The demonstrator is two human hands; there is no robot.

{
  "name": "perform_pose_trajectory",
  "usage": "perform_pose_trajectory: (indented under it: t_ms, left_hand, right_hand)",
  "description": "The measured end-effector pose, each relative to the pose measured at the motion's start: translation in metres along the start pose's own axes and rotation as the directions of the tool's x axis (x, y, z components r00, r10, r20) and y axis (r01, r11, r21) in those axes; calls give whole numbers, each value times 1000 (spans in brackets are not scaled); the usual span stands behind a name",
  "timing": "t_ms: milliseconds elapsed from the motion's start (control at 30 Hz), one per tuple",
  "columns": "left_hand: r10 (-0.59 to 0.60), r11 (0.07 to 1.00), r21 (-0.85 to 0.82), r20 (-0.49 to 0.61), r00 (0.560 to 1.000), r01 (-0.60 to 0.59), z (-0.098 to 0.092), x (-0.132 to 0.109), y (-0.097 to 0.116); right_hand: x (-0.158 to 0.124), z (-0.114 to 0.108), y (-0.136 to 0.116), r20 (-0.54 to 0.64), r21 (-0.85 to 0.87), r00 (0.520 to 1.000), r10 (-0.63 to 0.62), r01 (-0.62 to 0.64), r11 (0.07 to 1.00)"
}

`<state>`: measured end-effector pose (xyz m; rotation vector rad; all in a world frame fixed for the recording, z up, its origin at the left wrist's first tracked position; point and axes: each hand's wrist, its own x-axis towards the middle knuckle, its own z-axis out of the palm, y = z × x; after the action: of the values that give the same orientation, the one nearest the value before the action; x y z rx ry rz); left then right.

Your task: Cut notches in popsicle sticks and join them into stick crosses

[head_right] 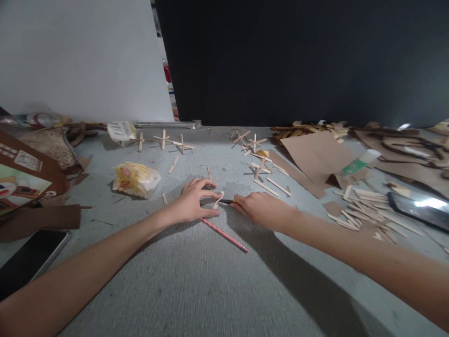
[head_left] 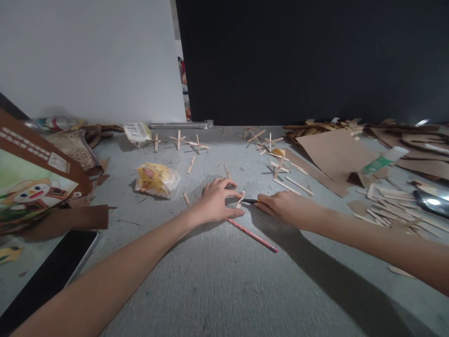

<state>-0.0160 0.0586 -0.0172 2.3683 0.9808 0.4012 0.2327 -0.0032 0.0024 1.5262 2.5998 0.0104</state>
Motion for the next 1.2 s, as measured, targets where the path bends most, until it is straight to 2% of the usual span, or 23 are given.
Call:
perform_pose_trajectory:
  t_ms: [300, 433, 533, 700, 967, 1200]
  left_hand:
    - [3, 1000, 18, -6, 1000, -3, 0, 0, 2]
    - [4, 1000, 9, -15, 1000, -4, 0, 0, 1]
    - [-1, 1000, 12, 7, 1000, 1, -1, 0, 1]
    - [-11, 1000, 21, 10, 1000, 11, -1, -1, 2]
    - [-3, 999, 39, -14, 1000, 4, 0, 0, 3]
    - [-15, 999, 50, -45, 999, 17, 3, -2, 8]
  right_hand:
    - [0, -5, -3, 46, 7, 999, 14, -14, 1000]
    - [1, -3, -2, 22, -12, 1000, 11, -10, 1000]
    - [0, -2, -4, 19, -48, 1000, 6, -5, 999]
    - [2, -9, -10, 81, -135, 997, 16, -5, 991]
    - [4, -21, -18, 146, -95, 987, 67, -53, 994]
    - [4, -21, -26, 177, -79, 978, 114, -101, 992]
